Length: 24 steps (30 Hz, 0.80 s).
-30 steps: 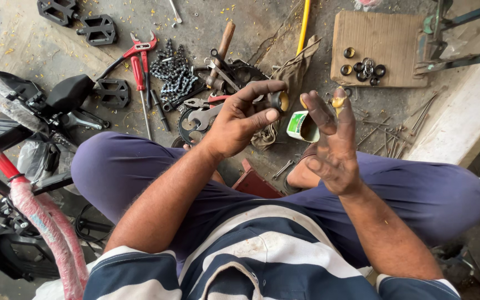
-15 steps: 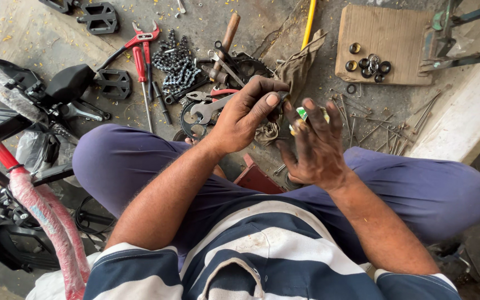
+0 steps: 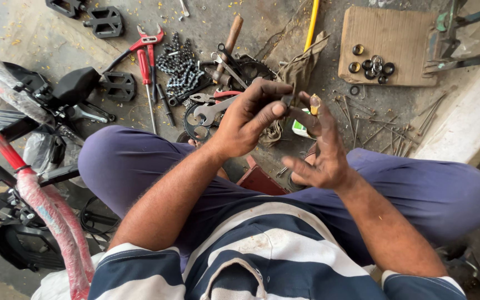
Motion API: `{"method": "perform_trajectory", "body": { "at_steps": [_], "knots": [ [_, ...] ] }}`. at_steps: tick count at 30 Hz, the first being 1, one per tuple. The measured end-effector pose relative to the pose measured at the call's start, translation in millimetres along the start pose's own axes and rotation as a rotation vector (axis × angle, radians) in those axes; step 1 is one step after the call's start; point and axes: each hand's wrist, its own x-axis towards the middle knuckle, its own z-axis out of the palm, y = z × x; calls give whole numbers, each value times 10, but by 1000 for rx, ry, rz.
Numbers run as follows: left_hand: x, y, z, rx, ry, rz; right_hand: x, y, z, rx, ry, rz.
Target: The person sits on the ground of a bicycle repair shop and packs grease into a bicycle hub bearing assembly by hand, scooping grease from a tin and pressing it into the bearing rings. They wipe parts and hands with a rag and use a wrench on the hub components.
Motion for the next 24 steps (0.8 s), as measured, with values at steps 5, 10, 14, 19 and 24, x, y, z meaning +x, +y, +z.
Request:
{"method": "perform_trajectory", "body": {
  "at_steps": [5, 10, 14, 19, 24],
  "knots": [
    [18, -64, 33, -58, 49, 53, 12, -138, -46, 601, 183, 221],
    [14, -130, 110, 22, 66, 142, 69, -145, 80, -533, 1, -113],
    [48, -138, 86, -3, 185, 91, 38, -133, 88, -876, 43, -200],
    [58, -154, 13, -102, 166, -42, 11, -154, -69, -501, 137, 70],
    [70, -245, 106, -277, 57, -239, 107, 4, -300, -485, 108, -71]
  ]
}}
